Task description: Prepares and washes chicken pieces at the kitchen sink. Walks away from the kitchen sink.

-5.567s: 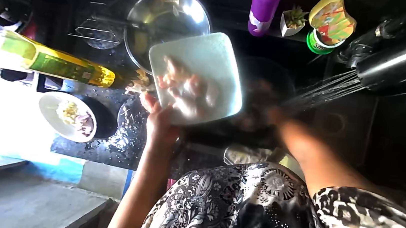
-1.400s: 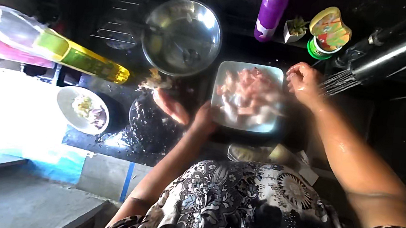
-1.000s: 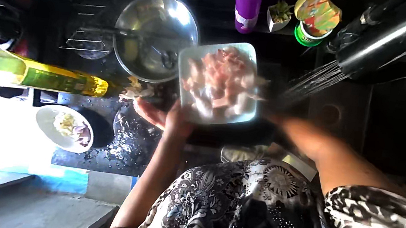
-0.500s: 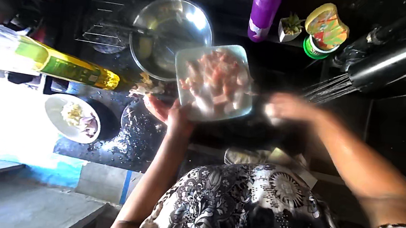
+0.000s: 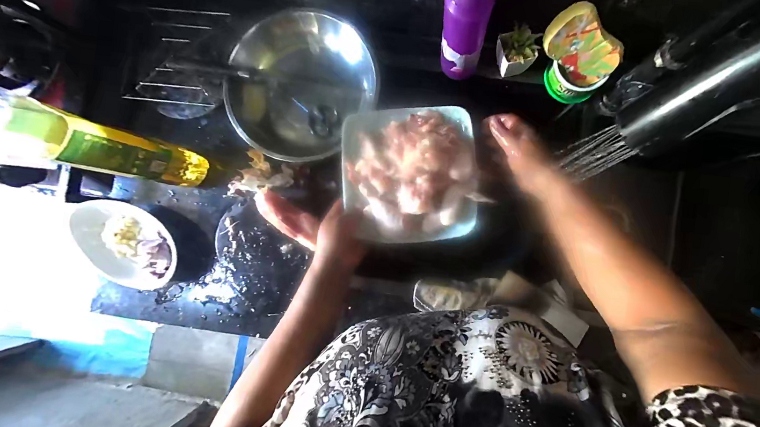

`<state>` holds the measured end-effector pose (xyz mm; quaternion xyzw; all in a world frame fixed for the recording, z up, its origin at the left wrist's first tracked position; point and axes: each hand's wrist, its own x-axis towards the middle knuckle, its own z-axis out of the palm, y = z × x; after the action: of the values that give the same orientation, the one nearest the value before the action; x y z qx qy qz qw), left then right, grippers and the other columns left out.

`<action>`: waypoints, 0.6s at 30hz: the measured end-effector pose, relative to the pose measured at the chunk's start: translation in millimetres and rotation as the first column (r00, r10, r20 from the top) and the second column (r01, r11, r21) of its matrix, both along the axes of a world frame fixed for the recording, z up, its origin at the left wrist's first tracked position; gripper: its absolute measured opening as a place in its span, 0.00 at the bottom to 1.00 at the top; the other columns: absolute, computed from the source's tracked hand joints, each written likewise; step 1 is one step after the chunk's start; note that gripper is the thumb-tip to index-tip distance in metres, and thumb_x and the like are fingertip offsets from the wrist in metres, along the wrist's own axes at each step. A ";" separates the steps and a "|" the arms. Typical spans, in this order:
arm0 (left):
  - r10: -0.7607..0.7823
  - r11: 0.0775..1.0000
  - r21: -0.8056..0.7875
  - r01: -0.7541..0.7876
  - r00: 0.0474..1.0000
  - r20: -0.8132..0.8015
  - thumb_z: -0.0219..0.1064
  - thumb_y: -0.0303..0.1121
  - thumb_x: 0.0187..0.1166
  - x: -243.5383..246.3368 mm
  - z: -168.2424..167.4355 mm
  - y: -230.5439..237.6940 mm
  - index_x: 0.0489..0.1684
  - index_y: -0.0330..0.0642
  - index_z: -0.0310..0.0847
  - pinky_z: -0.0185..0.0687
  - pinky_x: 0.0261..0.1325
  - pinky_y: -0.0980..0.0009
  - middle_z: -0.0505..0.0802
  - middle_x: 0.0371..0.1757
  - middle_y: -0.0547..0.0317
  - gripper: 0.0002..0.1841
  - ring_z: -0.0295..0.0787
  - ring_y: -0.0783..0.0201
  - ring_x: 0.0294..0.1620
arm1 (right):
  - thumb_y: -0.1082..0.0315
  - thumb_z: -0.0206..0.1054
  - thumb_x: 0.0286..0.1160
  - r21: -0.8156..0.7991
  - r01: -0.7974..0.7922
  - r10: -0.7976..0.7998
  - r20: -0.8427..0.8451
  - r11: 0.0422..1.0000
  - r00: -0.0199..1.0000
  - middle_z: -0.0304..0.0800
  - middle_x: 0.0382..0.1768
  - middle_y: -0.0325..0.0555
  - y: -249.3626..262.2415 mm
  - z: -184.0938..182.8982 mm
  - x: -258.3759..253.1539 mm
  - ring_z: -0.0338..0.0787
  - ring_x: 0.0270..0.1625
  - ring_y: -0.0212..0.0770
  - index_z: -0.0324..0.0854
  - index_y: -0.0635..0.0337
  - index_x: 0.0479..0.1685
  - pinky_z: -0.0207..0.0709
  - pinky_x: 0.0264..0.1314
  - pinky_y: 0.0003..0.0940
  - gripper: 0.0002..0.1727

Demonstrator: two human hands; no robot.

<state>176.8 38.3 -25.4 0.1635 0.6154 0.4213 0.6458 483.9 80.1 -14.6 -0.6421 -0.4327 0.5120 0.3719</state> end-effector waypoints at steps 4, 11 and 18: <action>0.025 0.999 0.022 -0.025 1.000 -0.004 0.55 0.25 0.88 -4.0 -0.9 0.5 0.68 0.45 0.73 0.91 0.41 0.59 0.91 0.45 0.54 0.15 0.91 0.61 0.39 | 0.39 0.39 0.93 -0.172 -0.074 -0.020 -0.488 0.982 0.873 0.93 0.51 0.44 -9.6 -33.8 -7.7 0.92 0.50 0.38 0.78 0.54 0.72 0.89 0.54 0.40 0.34; 0.049 0.999 0.009 -0.049 0.999 -0.007 0.56 0.25 0.87 -0.9 -4.1 5.0 0.71 0.45 0.72 0.90 0.42 0.60 0.90 0.47 0.53 0.16 0.91 0.61 0.41 | 0.65 0.59 0.88 -0.225 -0.422 0.405 -0.119 0.878 0.906 0.88 0.34 0.45 -13.9 -3.9 5.7 0.87 0.34 0.33 0.80 0.69 0.55 0.85 0.43 0.32 0.14; -0.001 1.000 0.017 0.001 1.000 0.007 0.55 0.23 0.87 6.4 -8.1 3.9 0.74 0.44 0.70 0.89 0.50 0.58 0.89 0.53 0.50 0.19 0.90 0.59 0.47 | 0.70 0.66 0.82 0.193 -0.483 0.444 0.214 0.854 0.870 0.92 0.45 0.48 -14.4 59.6 -31.9 0.89 0.38 0.30 0.86 0.66 0.57 0.86 0.47 0.29 0.12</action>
<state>183.3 42.2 -33.5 0.1677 0.6093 0.4268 0.6469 452.0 65.7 45.0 -0.5081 -0.6623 0.4765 0.2757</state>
